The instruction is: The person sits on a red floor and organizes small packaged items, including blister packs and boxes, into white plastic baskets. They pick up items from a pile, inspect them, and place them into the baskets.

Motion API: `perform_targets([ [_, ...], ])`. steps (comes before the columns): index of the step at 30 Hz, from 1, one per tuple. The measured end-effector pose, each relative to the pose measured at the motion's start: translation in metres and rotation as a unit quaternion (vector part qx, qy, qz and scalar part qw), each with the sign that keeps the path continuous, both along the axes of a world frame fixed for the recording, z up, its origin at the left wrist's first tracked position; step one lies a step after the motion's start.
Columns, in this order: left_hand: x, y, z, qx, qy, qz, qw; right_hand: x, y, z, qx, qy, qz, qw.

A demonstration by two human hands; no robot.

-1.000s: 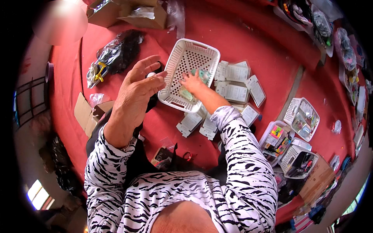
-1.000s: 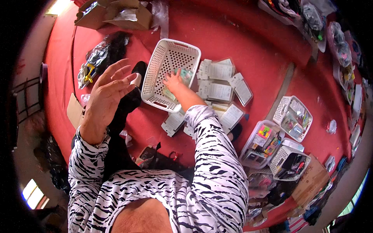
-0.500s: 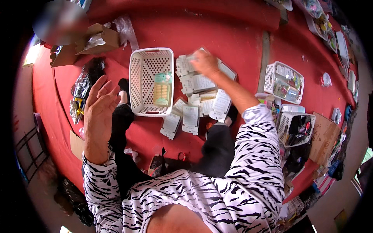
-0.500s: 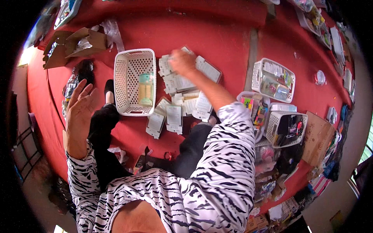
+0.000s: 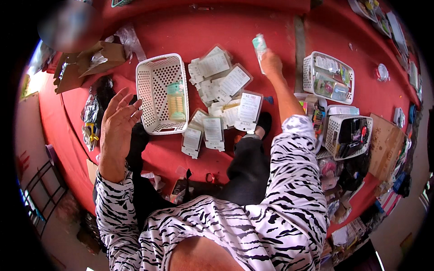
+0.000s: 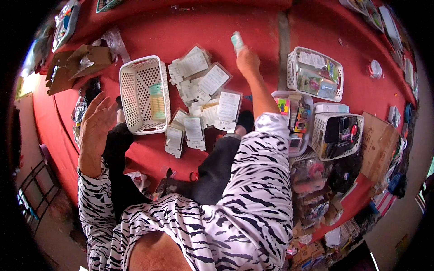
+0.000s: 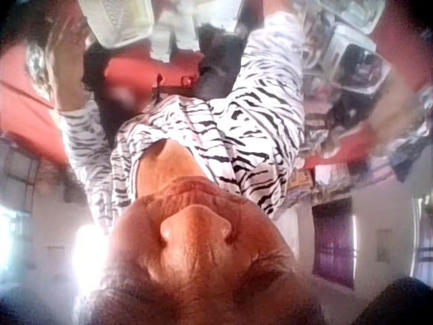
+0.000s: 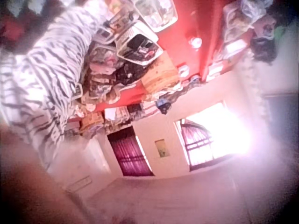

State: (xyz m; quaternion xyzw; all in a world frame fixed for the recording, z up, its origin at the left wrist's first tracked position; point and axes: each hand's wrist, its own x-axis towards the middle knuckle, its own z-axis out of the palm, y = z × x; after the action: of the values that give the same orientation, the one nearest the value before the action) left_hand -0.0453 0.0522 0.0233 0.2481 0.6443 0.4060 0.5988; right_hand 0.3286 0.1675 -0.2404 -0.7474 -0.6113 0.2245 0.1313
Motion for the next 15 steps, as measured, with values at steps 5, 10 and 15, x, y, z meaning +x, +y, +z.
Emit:
perform_targets([
  [5,0.002,-0.004,-0.006,0.036,-0.036,-0.031,0.998,0.026,-0.020,0.013,-0.024,0.418,-0.010,0.908],
  [10,0.009,-0.025,-0.034,0.004,0.006,-0.143,0.990,-0.073,-0.036,0.107,-0.219,0.696,0.032,0.683],
  [15,0.034,-0.022,-0.041,-0.047,-0.230,-0.121,0.964,-0.148,-0.062,0.147,-0.245,0.748,0.021,0.617],
])
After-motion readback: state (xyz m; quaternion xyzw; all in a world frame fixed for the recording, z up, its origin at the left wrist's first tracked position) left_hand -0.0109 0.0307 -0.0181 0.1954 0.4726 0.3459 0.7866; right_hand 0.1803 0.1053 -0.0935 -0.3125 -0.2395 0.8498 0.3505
